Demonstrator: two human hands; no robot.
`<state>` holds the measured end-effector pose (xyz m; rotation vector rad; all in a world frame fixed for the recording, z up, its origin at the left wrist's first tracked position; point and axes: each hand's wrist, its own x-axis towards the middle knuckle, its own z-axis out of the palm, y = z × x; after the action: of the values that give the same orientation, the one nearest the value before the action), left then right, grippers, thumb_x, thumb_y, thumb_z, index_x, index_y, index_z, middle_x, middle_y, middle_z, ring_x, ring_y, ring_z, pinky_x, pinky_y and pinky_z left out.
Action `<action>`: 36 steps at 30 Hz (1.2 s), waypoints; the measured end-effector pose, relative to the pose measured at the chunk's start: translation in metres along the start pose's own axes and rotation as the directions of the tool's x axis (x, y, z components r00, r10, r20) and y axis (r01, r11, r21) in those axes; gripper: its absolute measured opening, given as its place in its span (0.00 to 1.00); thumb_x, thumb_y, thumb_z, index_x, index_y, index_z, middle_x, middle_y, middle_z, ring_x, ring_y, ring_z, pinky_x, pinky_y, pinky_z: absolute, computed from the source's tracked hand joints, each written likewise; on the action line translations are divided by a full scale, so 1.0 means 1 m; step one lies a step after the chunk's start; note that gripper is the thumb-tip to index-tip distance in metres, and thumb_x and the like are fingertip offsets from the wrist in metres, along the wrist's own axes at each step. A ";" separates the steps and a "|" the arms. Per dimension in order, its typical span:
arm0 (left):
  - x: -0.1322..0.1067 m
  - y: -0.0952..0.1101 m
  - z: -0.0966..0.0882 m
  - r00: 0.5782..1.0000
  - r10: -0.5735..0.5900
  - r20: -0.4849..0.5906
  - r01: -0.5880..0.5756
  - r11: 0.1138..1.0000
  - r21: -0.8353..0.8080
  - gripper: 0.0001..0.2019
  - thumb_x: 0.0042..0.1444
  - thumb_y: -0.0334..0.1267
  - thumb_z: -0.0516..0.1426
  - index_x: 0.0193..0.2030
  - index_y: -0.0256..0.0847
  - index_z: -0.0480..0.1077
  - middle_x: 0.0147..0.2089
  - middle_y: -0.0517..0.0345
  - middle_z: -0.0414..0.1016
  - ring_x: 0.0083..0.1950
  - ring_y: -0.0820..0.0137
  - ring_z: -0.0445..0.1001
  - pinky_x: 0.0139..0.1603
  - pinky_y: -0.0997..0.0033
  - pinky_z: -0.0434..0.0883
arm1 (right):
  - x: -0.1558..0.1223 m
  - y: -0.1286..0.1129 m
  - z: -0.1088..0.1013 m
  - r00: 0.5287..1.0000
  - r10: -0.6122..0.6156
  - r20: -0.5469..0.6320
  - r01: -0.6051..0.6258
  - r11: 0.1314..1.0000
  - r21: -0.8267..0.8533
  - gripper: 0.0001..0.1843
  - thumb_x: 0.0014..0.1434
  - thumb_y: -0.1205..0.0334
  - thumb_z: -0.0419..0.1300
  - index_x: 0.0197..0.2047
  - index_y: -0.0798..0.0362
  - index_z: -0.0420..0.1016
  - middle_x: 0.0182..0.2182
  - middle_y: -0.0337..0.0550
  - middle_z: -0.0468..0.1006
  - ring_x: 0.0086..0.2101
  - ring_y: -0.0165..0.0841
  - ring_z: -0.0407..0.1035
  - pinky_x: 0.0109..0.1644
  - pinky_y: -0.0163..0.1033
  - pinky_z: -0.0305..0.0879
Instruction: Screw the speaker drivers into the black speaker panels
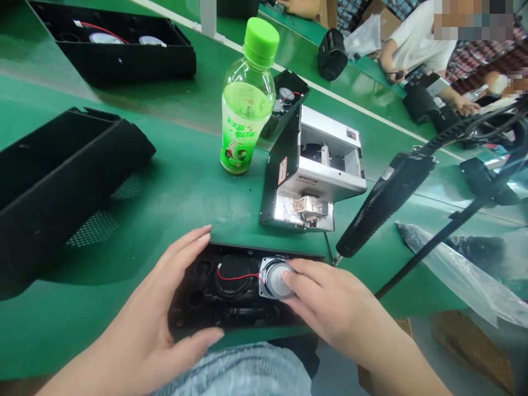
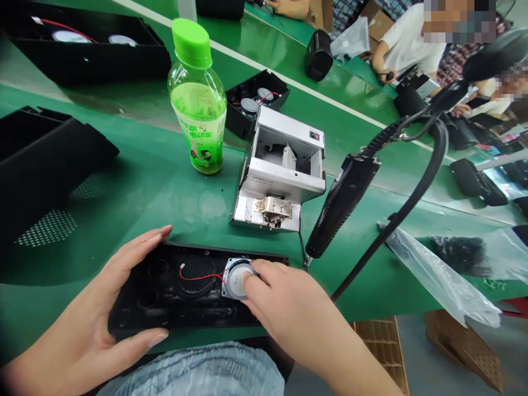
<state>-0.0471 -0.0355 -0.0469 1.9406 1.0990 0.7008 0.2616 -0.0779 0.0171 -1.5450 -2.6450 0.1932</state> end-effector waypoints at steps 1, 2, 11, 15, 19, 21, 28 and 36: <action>0.000 0.000 0.000 1.000 -0.001 0.002 0.001 1.000 0.003 0.46 0.67 0.48 0.65 0.86 0.58 0.47 0.87 0.51 0.53 0.85 0.42 0.57 0.83 0.37 0.65 | 0.000 0.000 0.000 1.000 0.001 0.002 -0.001 1.000 -0.003 0.08 0.73 0.64 0.63 0.53 0.53 0.81 0.52 0.54 0.88 0.44 0.42 0.85 0.39 0.43 0.82; 0.000 0.000 0.000 1.000 -0.003 0.002 0.003 1.000 0.006 0.46 0.67 0.48 0.65 0.86 0.58 0.48 0.87 0.51 0.53 0.85 0.41 0.57 0.83 0.36 0.65 | -0.001 0.000 -0.001 1.000 0.004 0.007 -0.004 1.000 -0.006 0.08 0.72 0.65 0.63 0.53 0.52 0.81 0.53 0.53 0.88 0.45 0.42 0.85 0.41 0.44 0.82; 0.002 0.001 -0.002 1.000 -0.014 0.023 0.013 1.000 0.022 0.45 0.68 0.49 0.64 0.86 0.59 0.47 0.87 0.53 0.53 0.85 0.43 0.57 0.84 0.36 0.62 | -0.002 0.002 -0.006 0.999 0.001 0.038 0.000 1.000 -0.021 0.12 0.70 0.70 0.64 0.54 0.50 0.82 0.50 0.50 0.88 0.44 0.40 0.82 0.45 0.44 0.80; 0.002 0.001 -0.003 1.000 -0.014 0.024 0.013 0.999 0.032 0.45 0.69 0.49 0.64 0.86 0.58 0.47 0.87 0.53 0.53 0.85 0.44 0.58 0.84 0.37 0.64 | 0.000 0.001 -0.007 1.000 -0.011 0.018 0.012 0.999 -0.035 0.10 0.71 0.70 0.63 0.52 0.51 0.83 0.48 0.50 0.88 0.42 0.39 0.81 0.44 0.44 0.76; 0.002 0.001 -0.003 0.999 -0.011 0.032 0.010 0.999 0.038 0.46 0.68 0.49 0.64 0.86 0.58 0.46 0.87 0.53 0.53 0.85 0.44 0.57 0.84 0.37 0.64 | 0.001 0.001 -0.009 1.000 -0.004 0.007 0.005 0.998 -0.055 0.09 0.72 0.69 0.62 0.50 0.52 0.83 0.45 0.50 0.88 0.38 0.38 0.78 0.39 0.45 0.69; 0.002 0.001 -0.003 0.999 -0.010 0.034 0.009 0.999 0.037 0.46 0.67 0.49 0.65 0.86 0.58 0.46 0.87 0.53 0.53 0.85 0.43 0.57 0.84 0.37 0.65 | 0.001 0.002 -0.010 1.000 0.004 0.005 -0.003 0.998 -0.062 0.08 0.72 0.69 0.62 0.49 0.52 0.83 0.44 0.49 0.88 0.37 0.38 0.77 0.37 0.45 0.66; 0.002 -0.001 -0.003 1.000 -0.009 0.030 0.008 0.999 0.037 0.46 0.66 0.48 0.65 0.86 0.58 0.47 0.87 0.52 0.53 0.85 0.42 0.59 0.83 0.34 0.66 | 0.001 0.003 -0.011 1.000 0.014 0.005 -0.014 0.999 -0.046 0.06 0.73 0.64 0.64 0.49 0.51 0.83 0.45 0.48 0.89 0.37 0.38 0.79 0.38 0.46 0.69; 0.003 -0.002 -0.004 0.999 -0.011 0.040 0.009 0.999 0.041 0.47 0.66 0.50 0.66 0.86 0.59 0.47 0.87 0.52 0.53 0.85 0.41 0.58 0.82 0.35 0.67 | 0.002 0.004 -0.005 0.998 -0.027 -0.053 0.026 1.000 -0.009 0.15 0.73 0.58 0.66 0.60 0.52 0.80 0.54 0.44 0.89 0.44 0.42 0.84 0.41 0.50 0.76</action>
<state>-0.0491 -0.0308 -0.0459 1.9738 1.1053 0.6356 0.2644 -0.0736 0.0214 -1.4952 -2.6272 0.1380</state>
